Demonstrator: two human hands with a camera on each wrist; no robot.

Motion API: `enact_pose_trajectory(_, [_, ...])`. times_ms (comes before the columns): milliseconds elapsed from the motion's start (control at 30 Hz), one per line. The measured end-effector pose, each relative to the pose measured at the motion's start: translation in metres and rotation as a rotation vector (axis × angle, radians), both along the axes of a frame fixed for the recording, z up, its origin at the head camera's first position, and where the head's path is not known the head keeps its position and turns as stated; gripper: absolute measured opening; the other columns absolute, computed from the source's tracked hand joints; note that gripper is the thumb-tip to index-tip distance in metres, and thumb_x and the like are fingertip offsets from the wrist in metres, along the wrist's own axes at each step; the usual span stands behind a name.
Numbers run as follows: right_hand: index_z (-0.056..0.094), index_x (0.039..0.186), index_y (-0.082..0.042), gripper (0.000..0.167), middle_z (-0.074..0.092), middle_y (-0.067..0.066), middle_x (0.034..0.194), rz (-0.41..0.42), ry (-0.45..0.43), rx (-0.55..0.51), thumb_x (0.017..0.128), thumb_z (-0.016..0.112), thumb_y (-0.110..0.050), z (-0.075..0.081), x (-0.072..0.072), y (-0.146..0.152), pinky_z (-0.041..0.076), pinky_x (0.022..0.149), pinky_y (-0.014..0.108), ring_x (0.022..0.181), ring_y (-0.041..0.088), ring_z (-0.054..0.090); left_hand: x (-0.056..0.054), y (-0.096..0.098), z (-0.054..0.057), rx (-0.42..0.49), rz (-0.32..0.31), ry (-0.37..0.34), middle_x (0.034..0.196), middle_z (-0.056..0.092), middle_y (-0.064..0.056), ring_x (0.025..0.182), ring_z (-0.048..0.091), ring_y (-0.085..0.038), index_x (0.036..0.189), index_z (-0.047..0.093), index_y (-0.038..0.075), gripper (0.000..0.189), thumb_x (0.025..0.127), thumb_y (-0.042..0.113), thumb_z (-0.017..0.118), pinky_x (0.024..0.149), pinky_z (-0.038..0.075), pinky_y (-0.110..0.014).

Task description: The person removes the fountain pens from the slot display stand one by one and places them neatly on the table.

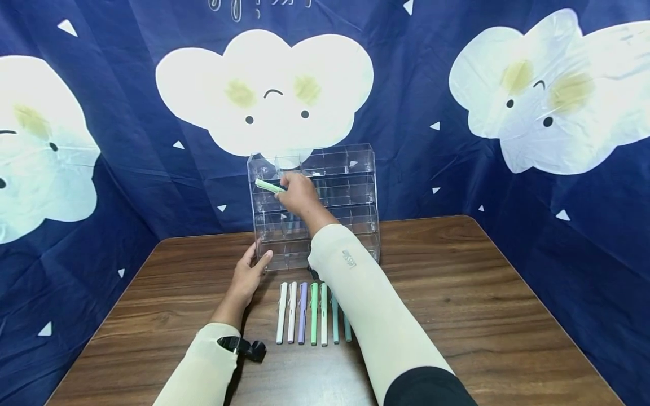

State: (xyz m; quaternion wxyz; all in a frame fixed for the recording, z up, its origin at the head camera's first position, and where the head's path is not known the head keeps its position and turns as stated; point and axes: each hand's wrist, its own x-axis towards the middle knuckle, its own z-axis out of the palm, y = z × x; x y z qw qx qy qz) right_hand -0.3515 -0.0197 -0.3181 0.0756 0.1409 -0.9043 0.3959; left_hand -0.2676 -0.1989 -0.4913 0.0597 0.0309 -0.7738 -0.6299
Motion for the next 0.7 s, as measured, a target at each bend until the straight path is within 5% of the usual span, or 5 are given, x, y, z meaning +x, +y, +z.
enact_pose_trajectory(333, [0.072,0.138,-0.01,0.038,0.073,0.011,0.139,0.003,-0.014,0.011,0.104,0.077,-0.026,-0.0018,-0.0011,-0.0042,0.057,0.102,0.045,0.122,0.029,0.07,-0.0004,0.0009,-0.0016,-0.013,0.015,0.007,0.161,0.056,-0.024,0.147,0.056,-0.038,0.171,0.039,0.019,0.071,0.109,0.033,0.07,0.107,0.052,-0.039])
enact_pose_trajectory(700, [0.076,0.121,-0.015,0.019,0.075,0.005,0.125,-0.013,-0.013,0.04,0.105,0.073,-0.024,-0.0007,-0.0031,-0.009,0.055,0.096,0.044,0.108,0.025,0.068,0.0007,0.0001,0.0005,-0.014,0.016,-0.002,0.162,0.055,-0.024,0.149,0.054,-0.039,0.172,0.038,0.02,0.071,0.109,0.035,0.069,0.111,0.051,-0.045])
